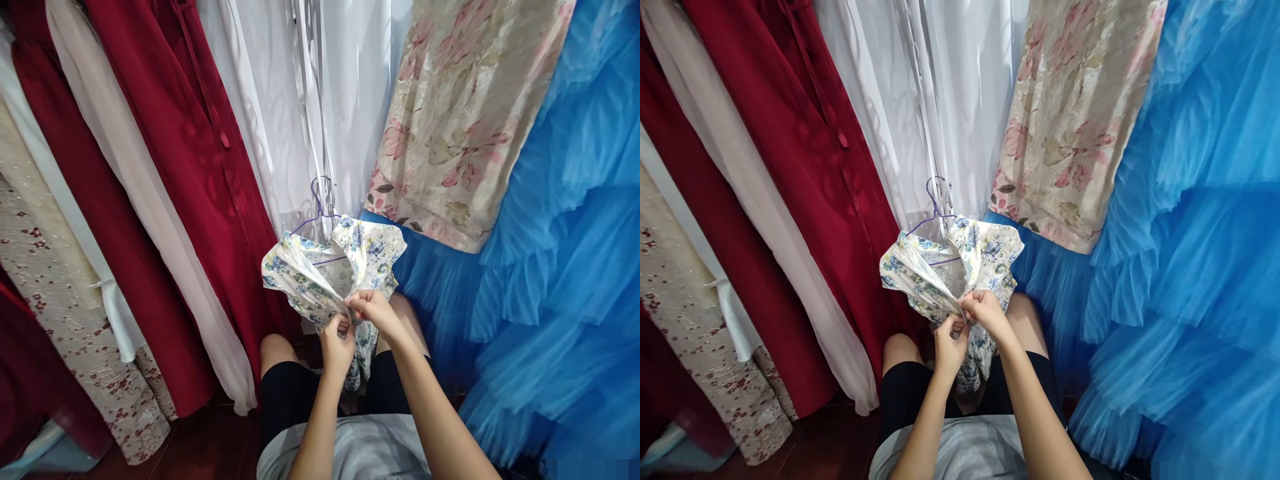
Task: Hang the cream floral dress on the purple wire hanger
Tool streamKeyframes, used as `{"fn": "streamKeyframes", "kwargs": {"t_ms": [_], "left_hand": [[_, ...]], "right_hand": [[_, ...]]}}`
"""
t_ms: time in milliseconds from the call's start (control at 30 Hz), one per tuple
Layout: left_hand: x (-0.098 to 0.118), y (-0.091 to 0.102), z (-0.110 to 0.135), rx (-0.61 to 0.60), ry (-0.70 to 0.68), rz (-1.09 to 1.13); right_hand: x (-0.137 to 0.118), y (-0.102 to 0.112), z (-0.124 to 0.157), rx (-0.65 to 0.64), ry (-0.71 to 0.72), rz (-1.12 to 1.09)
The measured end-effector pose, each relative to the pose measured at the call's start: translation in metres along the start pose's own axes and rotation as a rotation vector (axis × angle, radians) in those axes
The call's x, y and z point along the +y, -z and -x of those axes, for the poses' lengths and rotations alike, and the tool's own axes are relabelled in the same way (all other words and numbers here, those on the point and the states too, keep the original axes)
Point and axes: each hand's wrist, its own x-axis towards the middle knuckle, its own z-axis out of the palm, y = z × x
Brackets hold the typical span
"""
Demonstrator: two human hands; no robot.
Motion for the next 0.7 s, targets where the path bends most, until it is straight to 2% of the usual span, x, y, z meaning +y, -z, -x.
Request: {"fn": "streamKeyframes", "kwargs": {"t_ms": [67,167,267,367,433,467,533,600,667,700], "left_hand": [[0.003,0.000,0.001,-0.072,0.038,-0.099],[0.013,0.000,0.009,-0.164,0.061,-0.246],[0.025,0.000,0.023,-0.230,0.014,-0.400],[0.032,0.007,0.026,-0.310,0.017,-0.442],[0.036,0.019,0.013,-0.326,0.033,-0.367],[0.041,0.027,0.002,-0.291,0.029,-0.311],[0.056,0.048,-0.028,-0.128,-0.035,-0.202],[0.079,0.069,-0.063,0.059,-0.188,-0.147],[0.105,0.085,-0.095,0.151,-0.362,-0.158],[0.116,0.091,-0.109,0.144,-0.444,-0.190]], "right_hand": [[-0.026,-0.001,-0.014,0.059,0.084,-0.057],[-0.070,-0.006,-0.044,0.065,0.215,-0.088],[-0.102,-0.011,-0.066,0.109,0.234,-0.233],[-0.108,-0.014,-0.068,0.116,0.225,-0.364],[-0.102,-0.015,-0.061,0.105,0.228,-0.388],[-0.098,-0.015,-0.057,0.106,0.221,-0.386],[-0.091,-0.016,-0.049,0.111,0.206,-0.366],[-0.090,-0.017,-0.042,0.108,0.220,-0.315],[-0.093,-0.018,-0.039,0.102,0.268,-0.249],[-0.095,-0.017,-0.039,0.101,0.294,-0.218]]}}
